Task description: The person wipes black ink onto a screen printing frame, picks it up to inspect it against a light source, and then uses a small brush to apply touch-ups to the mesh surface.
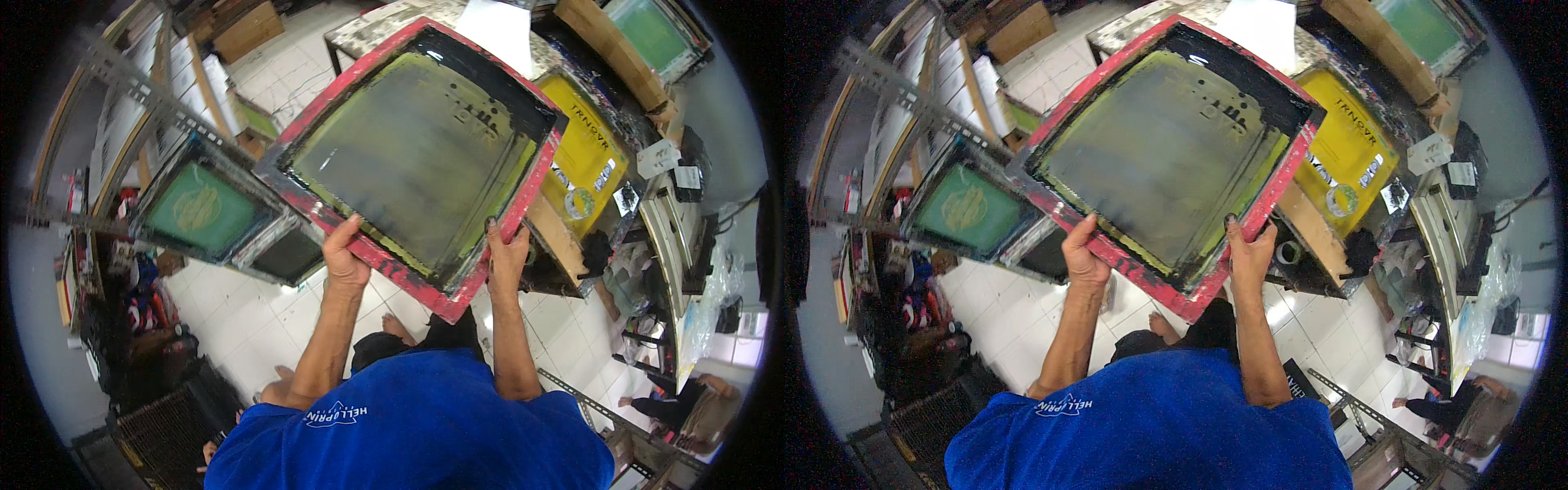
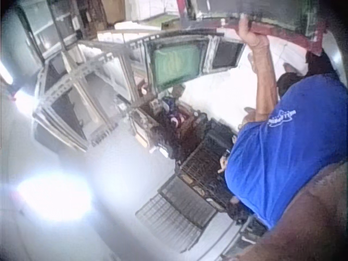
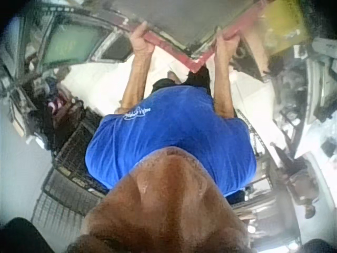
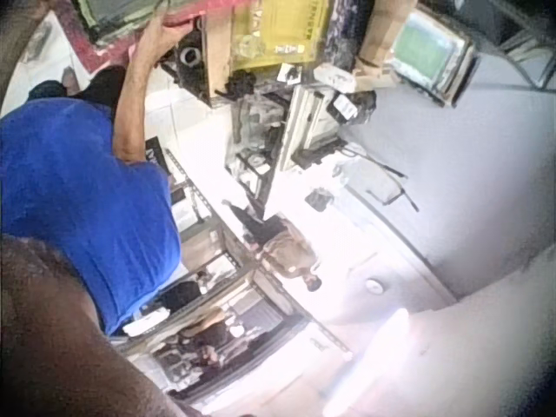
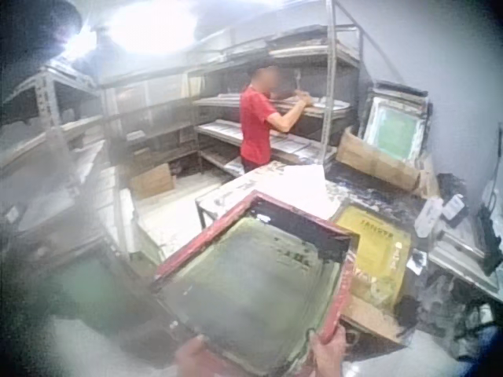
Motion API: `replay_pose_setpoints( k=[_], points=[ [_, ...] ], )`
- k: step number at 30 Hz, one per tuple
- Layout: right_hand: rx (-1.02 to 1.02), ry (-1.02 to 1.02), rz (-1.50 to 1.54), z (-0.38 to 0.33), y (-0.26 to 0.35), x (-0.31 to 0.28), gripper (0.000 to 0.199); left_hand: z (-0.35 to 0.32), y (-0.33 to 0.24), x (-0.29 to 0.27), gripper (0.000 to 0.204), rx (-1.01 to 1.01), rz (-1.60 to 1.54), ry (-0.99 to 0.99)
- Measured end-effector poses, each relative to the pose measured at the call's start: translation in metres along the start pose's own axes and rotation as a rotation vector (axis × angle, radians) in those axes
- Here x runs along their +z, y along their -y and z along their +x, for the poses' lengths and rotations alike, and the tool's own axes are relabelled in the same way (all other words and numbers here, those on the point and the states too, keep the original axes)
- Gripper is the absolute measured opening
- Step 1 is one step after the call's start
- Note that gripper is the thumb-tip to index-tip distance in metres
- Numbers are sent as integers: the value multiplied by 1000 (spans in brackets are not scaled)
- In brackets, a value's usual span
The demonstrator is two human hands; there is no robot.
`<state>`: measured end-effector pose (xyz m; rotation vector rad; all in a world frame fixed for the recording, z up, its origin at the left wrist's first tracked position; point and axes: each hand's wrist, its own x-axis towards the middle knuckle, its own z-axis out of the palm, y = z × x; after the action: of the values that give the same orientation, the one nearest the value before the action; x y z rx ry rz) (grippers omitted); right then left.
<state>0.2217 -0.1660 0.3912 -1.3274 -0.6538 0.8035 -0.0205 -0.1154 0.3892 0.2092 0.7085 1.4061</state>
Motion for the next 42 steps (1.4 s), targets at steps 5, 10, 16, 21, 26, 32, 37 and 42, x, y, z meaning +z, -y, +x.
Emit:
replay_pose_setpoints(
  k=[5, 10, 16, 21, 26, 32, 37, 42],
  points=[
    [206, 319, -34, -52, -29, -13, 35, -64, -60, -46, 28, 163, 48, -102],
    [259, 475, -459, -61, -134, -66, 39, -111, -88, -105, 28, 227, 74, -109],
    [491, 376, -894, -56, -269, -149, 35, -148, -87, -197, 28, 362, 182, -287],
    [575, 314, -1083, -44, -388, -224, 52, -153, -58, -262, 28, 287, 111, -189],
    [700, 205, -1170, -27, -494, -271, 71, -123, -6, -309, 30, 267, 114, -268],
    [619, 48, -1145, -13, -620, -312, 79, -86, 33, -370, 29, 297, 160, -272],
    [384, -291, -860, 9, -707, -327, 98, -50, 52, -447, 28, 333, 189, -260],
    [-160, -496, -691, 38, -758, -330, 109, -7, 74, -503, 25, 265, 315, -191]
  ],
)
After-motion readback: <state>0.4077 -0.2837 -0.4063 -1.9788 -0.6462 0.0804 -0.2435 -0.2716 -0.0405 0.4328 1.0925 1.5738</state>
